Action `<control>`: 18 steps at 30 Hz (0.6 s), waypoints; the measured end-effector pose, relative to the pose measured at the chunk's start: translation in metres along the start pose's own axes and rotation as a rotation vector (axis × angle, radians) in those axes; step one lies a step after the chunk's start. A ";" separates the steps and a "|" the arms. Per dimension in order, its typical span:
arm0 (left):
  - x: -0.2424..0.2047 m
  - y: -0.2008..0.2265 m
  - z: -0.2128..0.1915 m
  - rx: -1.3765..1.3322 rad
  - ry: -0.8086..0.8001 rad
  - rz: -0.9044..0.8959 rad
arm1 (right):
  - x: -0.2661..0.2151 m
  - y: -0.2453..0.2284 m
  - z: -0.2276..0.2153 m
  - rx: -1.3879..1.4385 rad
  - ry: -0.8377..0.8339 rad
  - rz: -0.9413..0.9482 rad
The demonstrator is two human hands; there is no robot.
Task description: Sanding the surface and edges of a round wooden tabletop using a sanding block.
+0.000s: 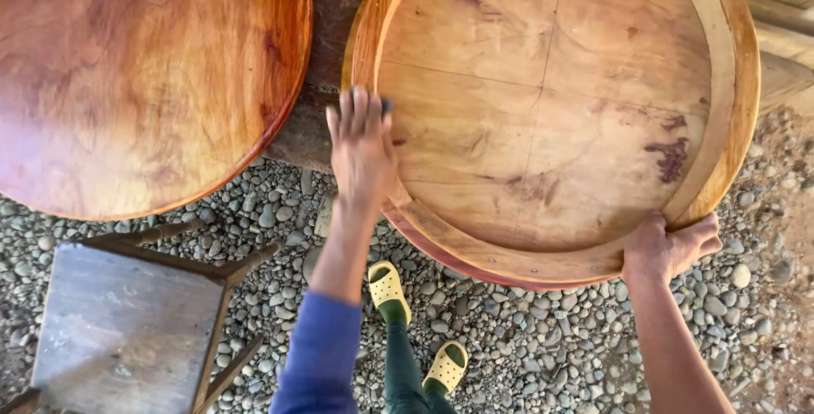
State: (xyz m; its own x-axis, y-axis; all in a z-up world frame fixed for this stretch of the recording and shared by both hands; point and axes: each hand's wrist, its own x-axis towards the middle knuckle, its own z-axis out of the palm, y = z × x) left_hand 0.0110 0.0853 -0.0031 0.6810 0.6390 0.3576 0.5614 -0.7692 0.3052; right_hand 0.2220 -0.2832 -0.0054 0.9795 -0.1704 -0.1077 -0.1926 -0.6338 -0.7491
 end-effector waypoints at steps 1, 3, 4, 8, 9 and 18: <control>0.032 -0.008 0.007 0.012 -0.011 -0.003 | 0.002 0.004 -0.002 -0.075 0.005 0.013; 0.050 -0.012 0.020 -0.006 0.012 -0.011 | 0.004 0.011 -0.002 -0.055 0.005 -0.046; 0.057 -0.014 0.026 -0.017 0.033 -0.016 | 0.004 0.014 -0.002 -0.029 -0.001 -0.100; -0.029 0.022 -0.018 -0.094 0.072 0.014 | 0.004 0.005 -0.004 -0.101 -0.035 0.073; -0.052 0.031 -0.025 -0.097 0.063 0.002 | 0.005 0.009 -0.003 -0.044 -0.024 0.012; 0.057 -0.025 0.022 -0.214 0.011 -0.118 | 0.012 0.020 -0.005 -0.101 0.001 -0.044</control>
State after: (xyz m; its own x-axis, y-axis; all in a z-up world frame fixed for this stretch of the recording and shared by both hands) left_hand 0.0457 0.1410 -0.0095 0.6110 0.7252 0.3175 0.5234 -0.6709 0.5253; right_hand 0.2293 -0.3017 -0.0181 0.9871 -0.1413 -0.0754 -0.1543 -0.7136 -0.6833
